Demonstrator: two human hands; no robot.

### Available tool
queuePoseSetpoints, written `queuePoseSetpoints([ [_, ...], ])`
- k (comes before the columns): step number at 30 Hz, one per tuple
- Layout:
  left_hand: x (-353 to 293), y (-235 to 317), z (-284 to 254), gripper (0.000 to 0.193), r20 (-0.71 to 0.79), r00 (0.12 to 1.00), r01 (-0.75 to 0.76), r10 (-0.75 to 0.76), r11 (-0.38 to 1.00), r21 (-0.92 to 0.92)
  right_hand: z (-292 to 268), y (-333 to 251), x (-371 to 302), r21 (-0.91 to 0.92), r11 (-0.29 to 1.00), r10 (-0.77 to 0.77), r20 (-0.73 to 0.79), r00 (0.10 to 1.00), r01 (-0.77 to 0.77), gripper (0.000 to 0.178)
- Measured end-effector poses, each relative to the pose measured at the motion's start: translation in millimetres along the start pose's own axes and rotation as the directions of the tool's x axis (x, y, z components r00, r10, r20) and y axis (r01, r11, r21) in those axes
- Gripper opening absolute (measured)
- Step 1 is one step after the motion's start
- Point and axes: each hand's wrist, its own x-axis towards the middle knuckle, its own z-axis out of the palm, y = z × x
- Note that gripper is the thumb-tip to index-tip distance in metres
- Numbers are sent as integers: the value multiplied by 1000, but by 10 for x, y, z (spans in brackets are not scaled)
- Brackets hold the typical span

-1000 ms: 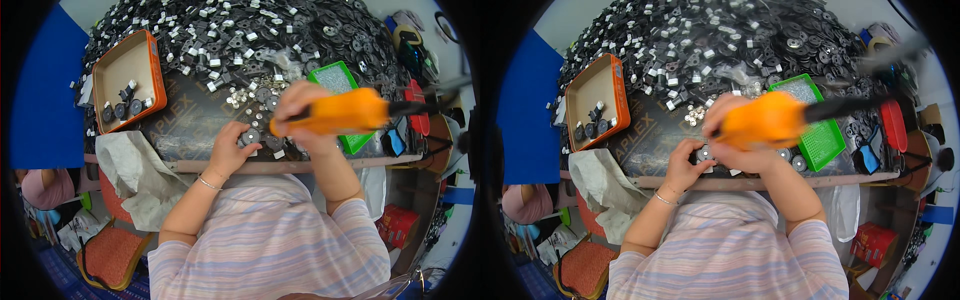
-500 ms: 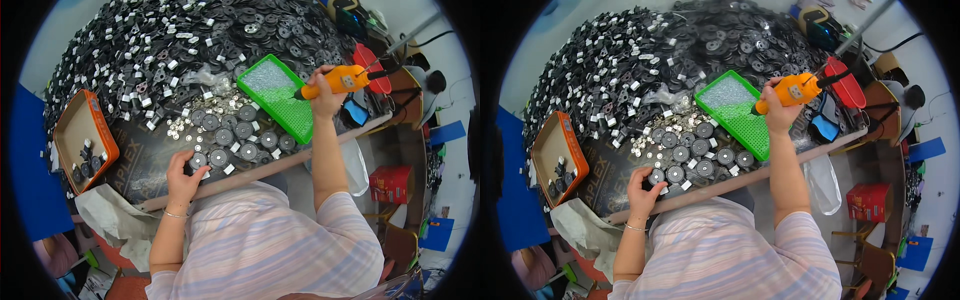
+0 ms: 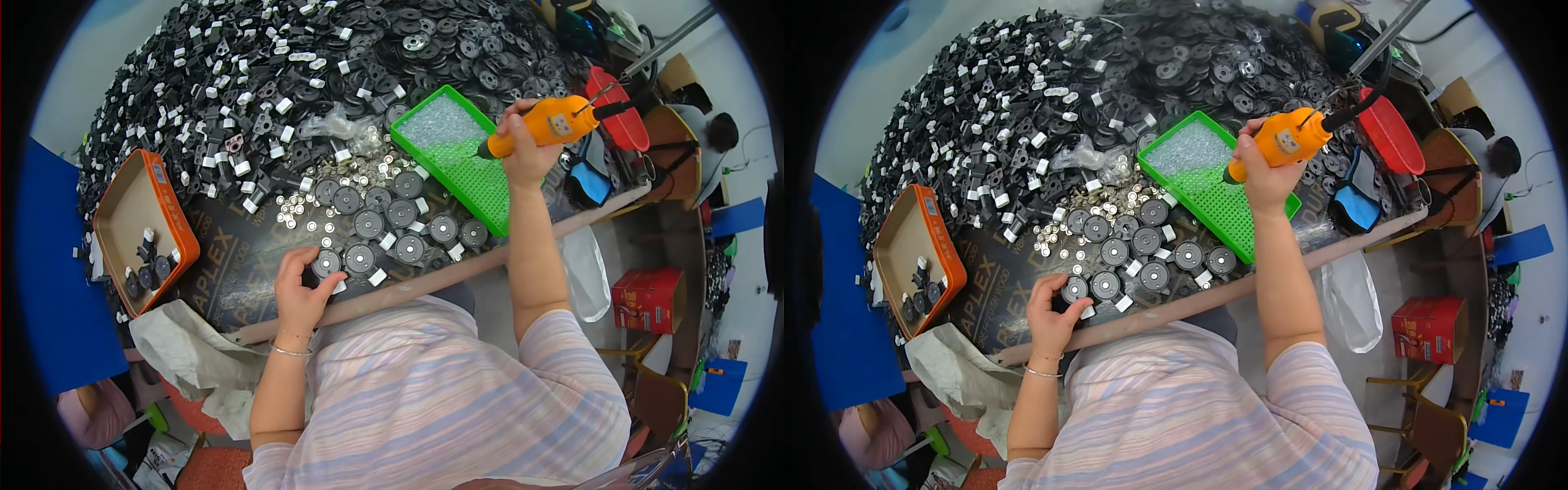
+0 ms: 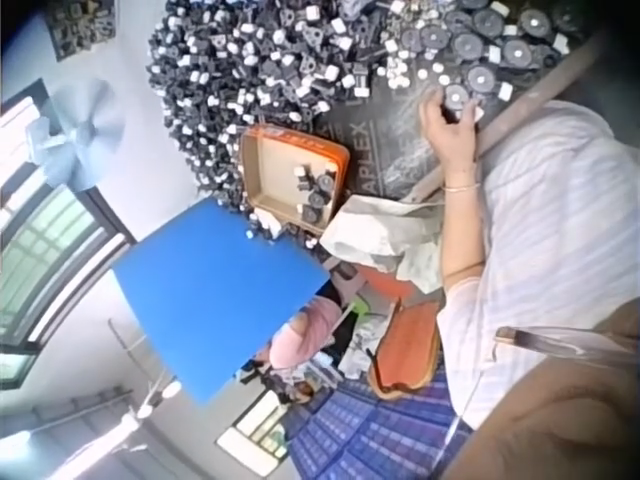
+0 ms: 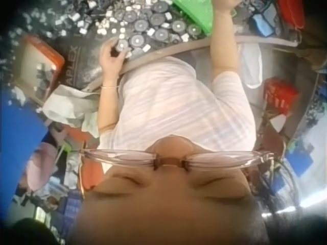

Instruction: Assembling small mechanical components using an electric screwdriver at a factory workbench.

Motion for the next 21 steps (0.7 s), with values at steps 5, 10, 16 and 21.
queuePoseSetpoints([
  [5,-3,14,-30,49,7,1000,3,-3,1000,-7,-18,2,-13,10,999,40,56,998,-41,24],
  [10,-5,43,-45,48,5,1000,-8,8,1000,9,-48,-5,34,-45,997,69,55,996,-66,24],
  [16,4,-4,-19,49,-27,998,-62,62,998,6,481,-465,-215,337,936,13,262,965,-104,24],
  [21,25,13,-13,49,-20,1000,-18,18,1000,-22,1077,-456,-778,241,948,21,604,796,-207,29],
])
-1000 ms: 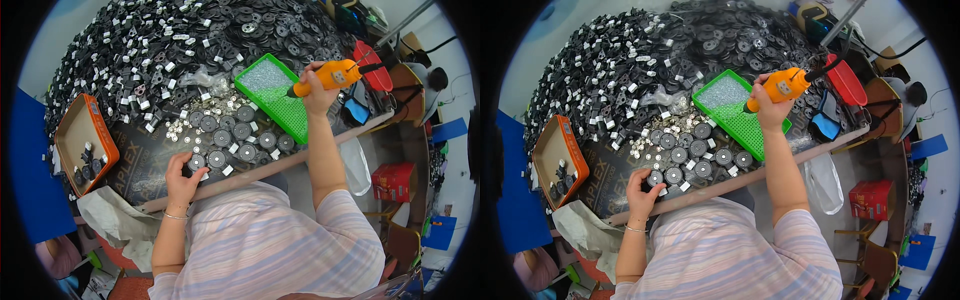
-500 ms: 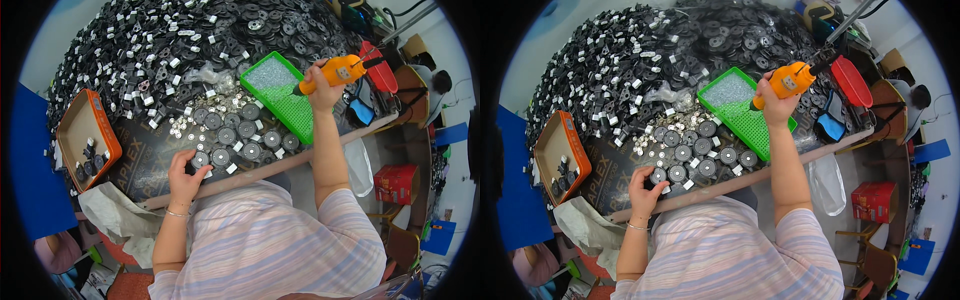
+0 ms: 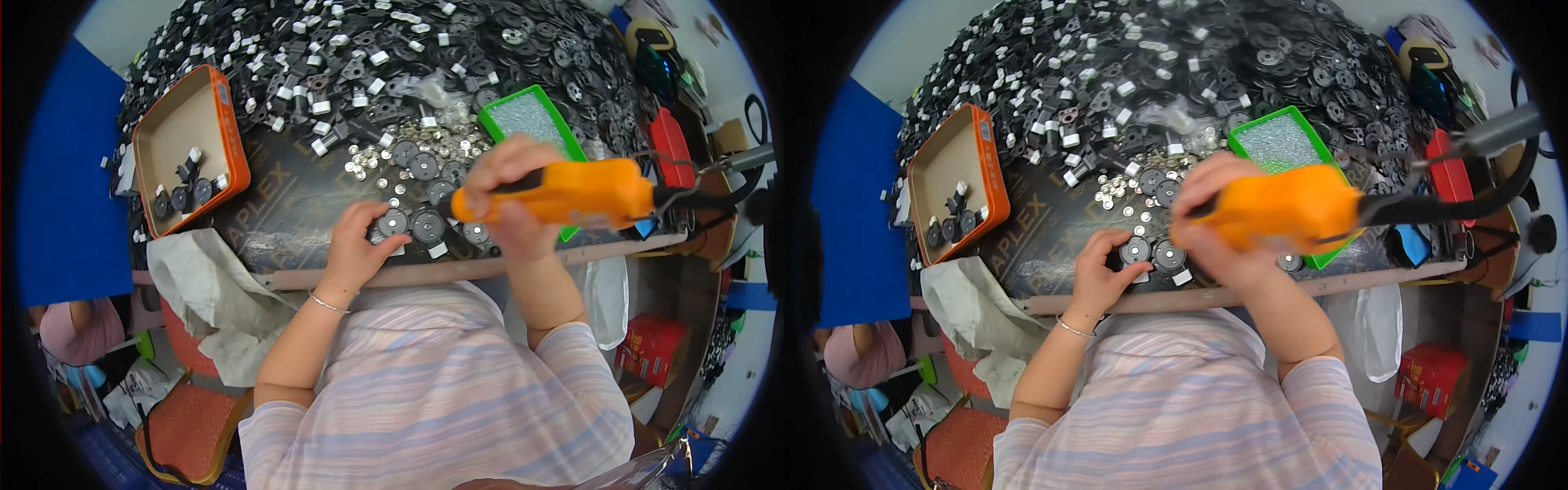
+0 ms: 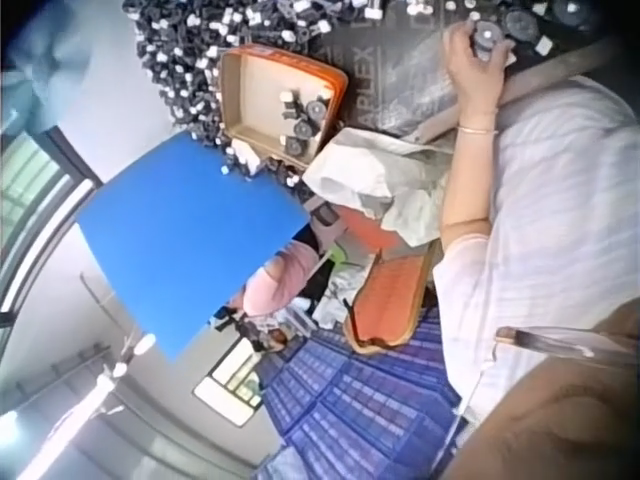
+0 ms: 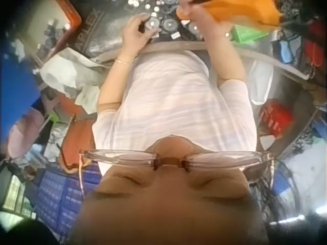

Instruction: Assembling small mechanical components using an electric screwdriver at a factory workbench.

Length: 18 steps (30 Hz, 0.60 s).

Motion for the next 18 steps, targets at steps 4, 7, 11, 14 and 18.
queuePoseSetpoints([
  [4,6,-20,2,48,0,999,-35,35,999,-5,357,224,52,-54,999,14,168,986,-5,26],
  [7,4,-24,-8,47,7,999,-35,36,999,-22,436,322,61,-51,998,48,172,984,-40,25],
  [11,-12,-33,-25,46,36,999,-5,6,1000,-25,479,342,109,-35,996,83,246,966,-77,24],
  [14,-14,-20,-38,43,42,999,5,-5,1000,-8,515,328,179,-119,992,13,337,941,28,23],
  [18,-3,-18,-19,40,13,1000,2,-1,998,-59,559,361,123,13,993,114,242,963,-121,22],
])
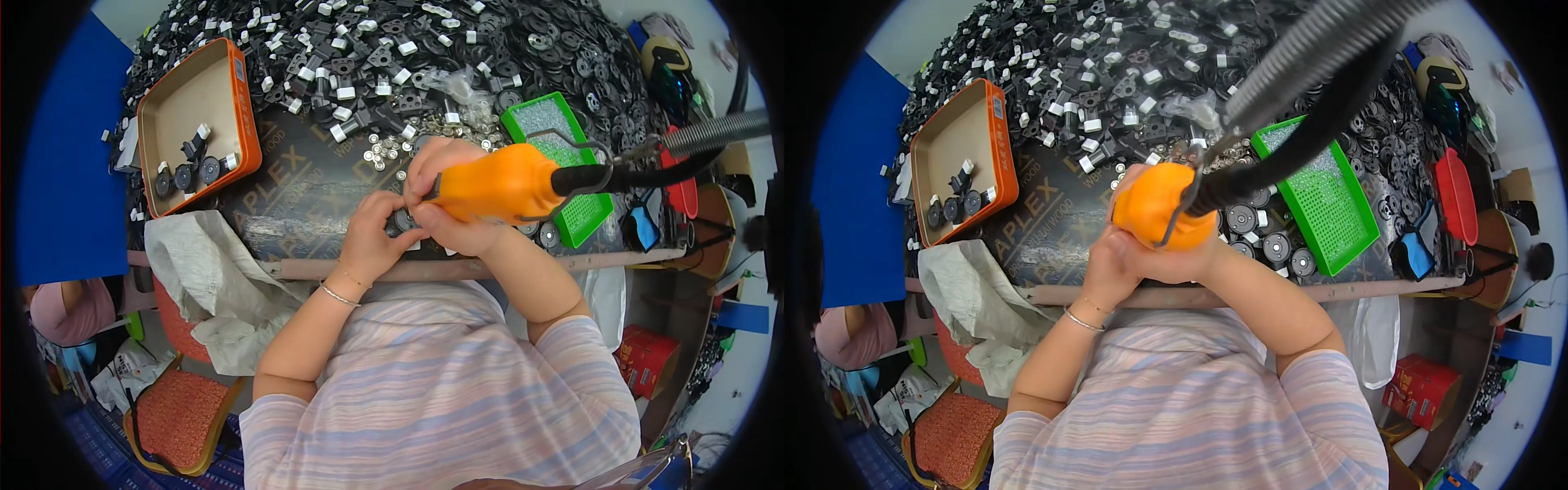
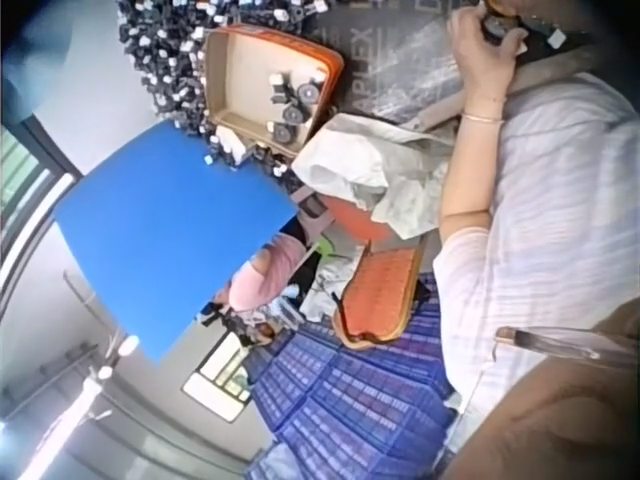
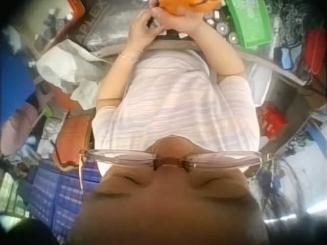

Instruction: Assembling small mechanical components using an electric screwdriver at a factory workbench.

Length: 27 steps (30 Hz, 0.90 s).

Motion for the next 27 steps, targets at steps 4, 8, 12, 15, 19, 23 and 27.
queuePoseSetpoints([
  [4,5,-4,2,40,-19,1000,3,-3,1000,-18,11,35,-31,26,1000,12,-28,1000,-12,23],
  [8,9,-23,-7,43,57,998,-4,2,999,44,-55,20,-15,-8,999,-37,6,999,37,26],
  [12,-5,1,27,45,1,1000,-11,11,999,31,-335,-302,-64,160,983,-78,-97,992,93,27],
  [15,-10,-13,39,47,1,1000,-9,9,1000,21,-773,-611,-165,160,958,-206,-201,958,239,31],
  [19,11,36,41,49,3,1000,10,-10,1000,19,-1480,-734,-571,-127,969,-246,-584,774,212,25],
  [23,-19,1,8,49,1,1000,-8,8,997,75,-1820,-605,-723,-260,949,-314,-756,574,177,25],
  [27,-13,21,-1,47,11,1000,13,-14,997,80,-1903,-523,-737,-321,938,-341,-773,535,134,25],
])
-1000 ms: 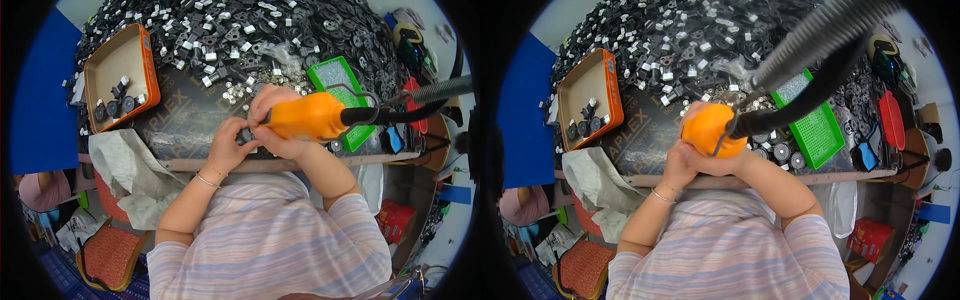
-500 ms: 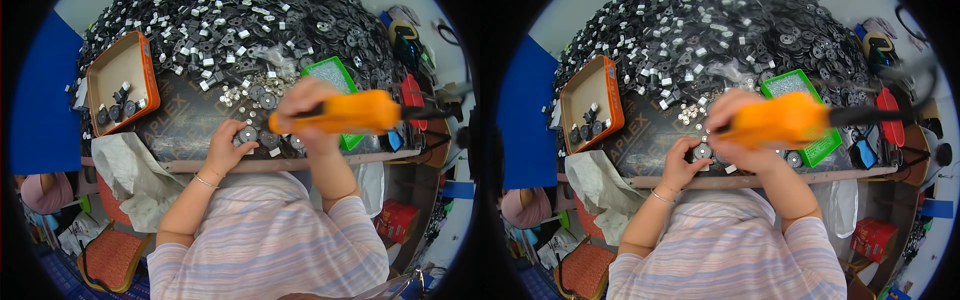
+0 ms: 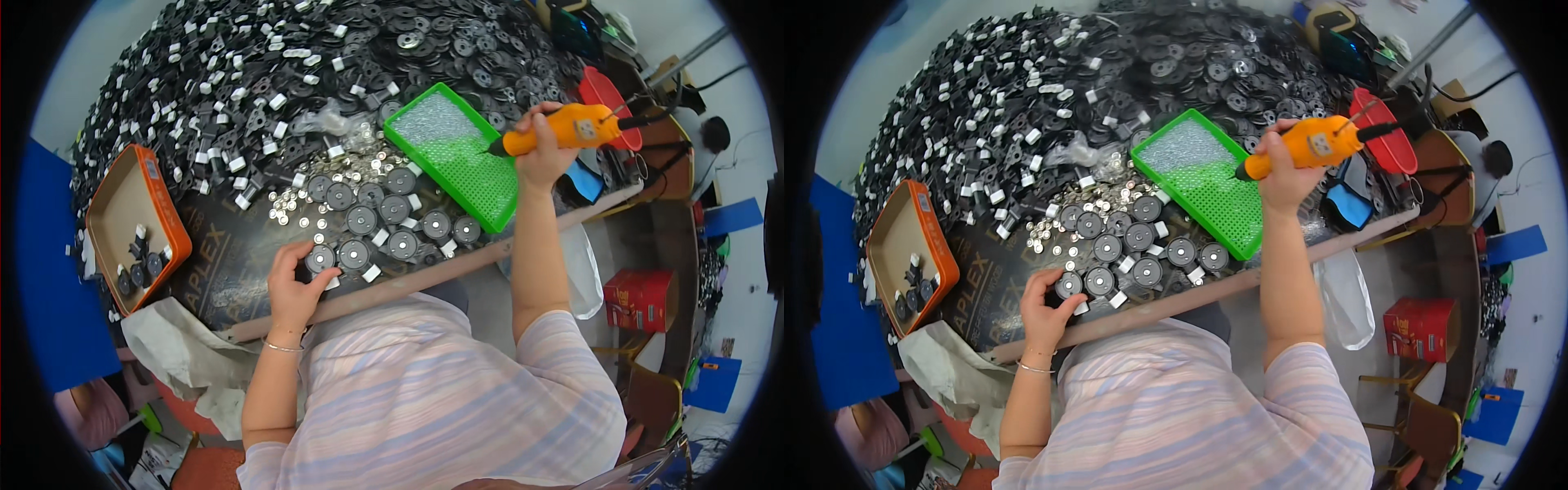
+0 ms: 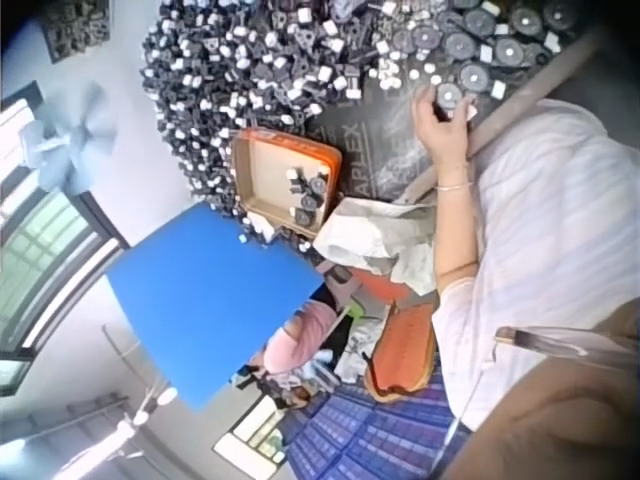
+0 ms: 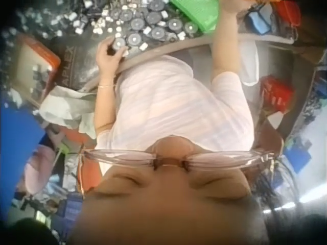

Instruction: Assembling small mechanical components using an electric screwdriver at a factory workbench.

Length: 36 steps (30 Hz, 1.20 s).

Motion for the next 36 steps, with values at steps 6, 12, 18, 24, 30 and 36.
queuePoseSetpoints([
  [6,10,32,17,48,12,1000,0,0,1000,3,-72,72,27,-79,997,2,33,999,0,23],
  [12,19,36,33,48,15,1000,13,-13,1000,13,-113,134,25,-118,993,1,49,999,5,22],
  [18,1,9,22,48,11,1000,18,-18,1000,-6,-89,143,29,-111,994,-1,65,998,9,20],
  [24,-13,2,23,49,-1,1000,-1,1,1000,-1,-87,99,48,-106,992,76,71,995,-69,21],
  [30,-22,-15,29,51,-10,999,-53,53,998,27,412,-316,-230,279,948,77,262,962,-152,22],
  [36,9,-15,49,49,-26,996,-79,81,995,57,1111,-339,-1004,118,933,162,704,692,-339,27],
])
